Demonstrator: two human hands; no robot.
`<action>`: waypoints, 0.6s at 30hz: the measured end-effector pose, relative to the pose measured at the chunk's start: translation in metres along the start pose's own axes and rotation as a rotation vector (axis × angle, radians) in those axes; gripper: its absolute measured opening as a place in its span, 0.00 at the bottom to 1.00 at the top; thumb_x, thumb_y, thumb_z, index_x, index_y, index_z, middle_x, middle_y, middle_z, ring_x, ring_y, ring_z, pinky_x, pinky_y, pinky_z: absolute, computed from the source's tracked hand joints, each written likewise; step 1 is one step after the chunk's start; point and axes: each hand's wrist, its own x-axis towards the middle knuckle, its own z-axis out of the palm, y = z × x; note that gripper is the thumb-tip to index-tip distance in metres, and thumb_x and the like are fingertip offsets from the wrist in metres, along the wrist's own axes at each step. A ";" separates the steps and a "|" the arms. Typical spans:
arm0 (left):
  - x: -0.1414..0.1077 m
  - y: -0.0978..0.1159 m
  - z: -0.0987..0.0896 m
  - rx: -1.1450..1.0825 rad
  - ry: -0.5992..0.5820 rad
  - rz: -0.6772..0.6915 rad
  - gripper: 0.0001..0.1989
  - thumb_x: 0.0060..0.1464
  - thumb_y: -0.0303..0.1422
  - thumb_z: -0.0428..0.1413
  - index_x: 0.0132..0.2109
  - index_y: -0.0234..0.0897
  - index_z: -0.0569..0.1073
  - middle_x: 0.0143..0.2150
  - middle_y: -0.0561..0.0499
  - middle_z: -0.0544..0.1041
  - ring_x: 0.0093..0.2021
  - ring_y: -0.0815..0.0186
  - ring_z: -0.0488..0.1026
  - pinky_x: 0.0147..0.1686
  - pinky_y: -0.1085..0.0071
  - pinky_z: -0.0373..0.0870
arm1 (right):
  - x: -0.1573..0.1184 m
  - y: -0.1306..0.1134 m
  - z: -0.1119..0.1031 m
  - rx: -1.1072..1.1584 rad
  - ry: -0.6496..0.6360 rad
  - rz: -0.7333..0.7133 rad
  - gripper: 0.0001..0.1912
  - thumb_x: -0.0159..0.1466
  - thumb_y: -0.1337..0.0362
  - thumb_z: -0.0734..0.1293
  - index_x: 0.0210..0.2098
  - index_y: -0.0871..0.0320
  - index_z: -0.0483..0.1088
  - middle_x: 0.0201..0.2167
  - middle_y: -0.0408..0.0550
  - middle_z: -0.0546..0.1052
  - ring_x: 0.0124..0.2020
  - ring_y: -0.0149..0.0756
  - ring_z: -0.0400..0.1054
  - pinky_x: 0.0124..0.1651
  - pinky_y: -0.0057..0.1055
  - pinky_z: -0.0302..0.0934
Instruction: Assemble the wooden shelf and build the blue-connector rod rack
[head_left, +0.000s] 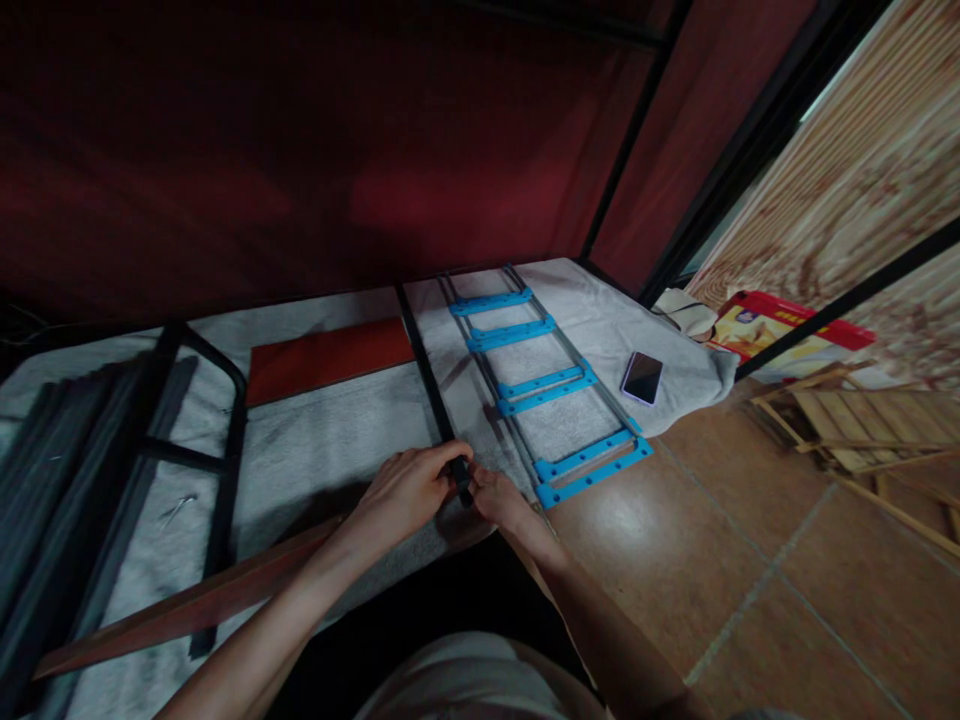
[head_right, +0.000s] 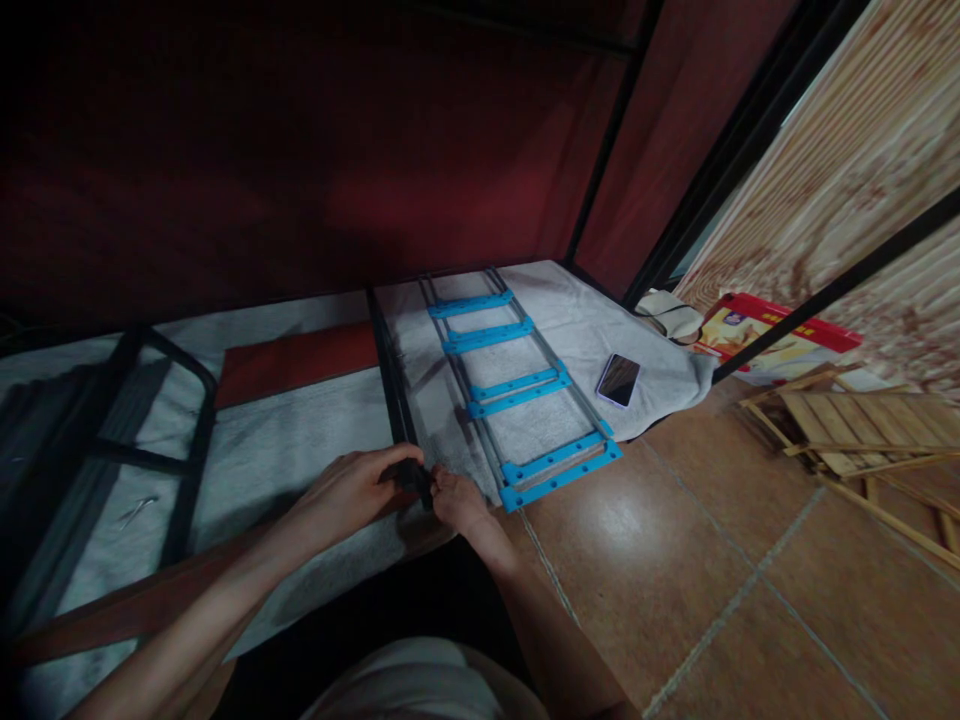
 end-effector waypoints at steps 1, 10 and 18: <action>0.000 0.000 0.000 0.000 0.002 0.003 0.17 0.56 0.28 0.50 0.49 0.48 0.75 0.41 0.55 0.81 0.39 0.64 0.78 0.36 0.73 0.64 | 0.000 -0.001 0.000 -0.013 0.000 0.003 0.17 0.69 0.68 0.58 0.54 0.60 0.71 0.43 0.57 0.80 0.46 0.44 0.74 0.46 0.34 0.64; -0.003 -0.003 0.011 -0.007 0.013 0.026 0.23 0.56 0.22 0.48 0.52 0.48 0.75 0.49 0.53 0.81 0.47 0.62 0.77 0.47 0.69 0.68 | -0.007 -0.006 -0.003 -0.123 0.024 -0.012 0.19 0.67 0.73 0.57 0.52 0.64 0.72 0.45 0.61 0.80 0.46 0.47 0.76 0.46 0.36 0.67; -0.026 -0.019 0.032 0.091 0.097 0.097 0.32 0.64 0.29 0.49 0.71 0.53 0.54 0.64 0.47 0.72 0.61 0.57 0.71 0.61 0.57 0.64 | -0.014 0.008 0.008 -0.329 0.174 -0.100 0.18 0.66 0.72 0.59 0.52 0.66 0.73 0.40 0.63 0.81 0.41 0.49 0.78 0.44 0.39 0.70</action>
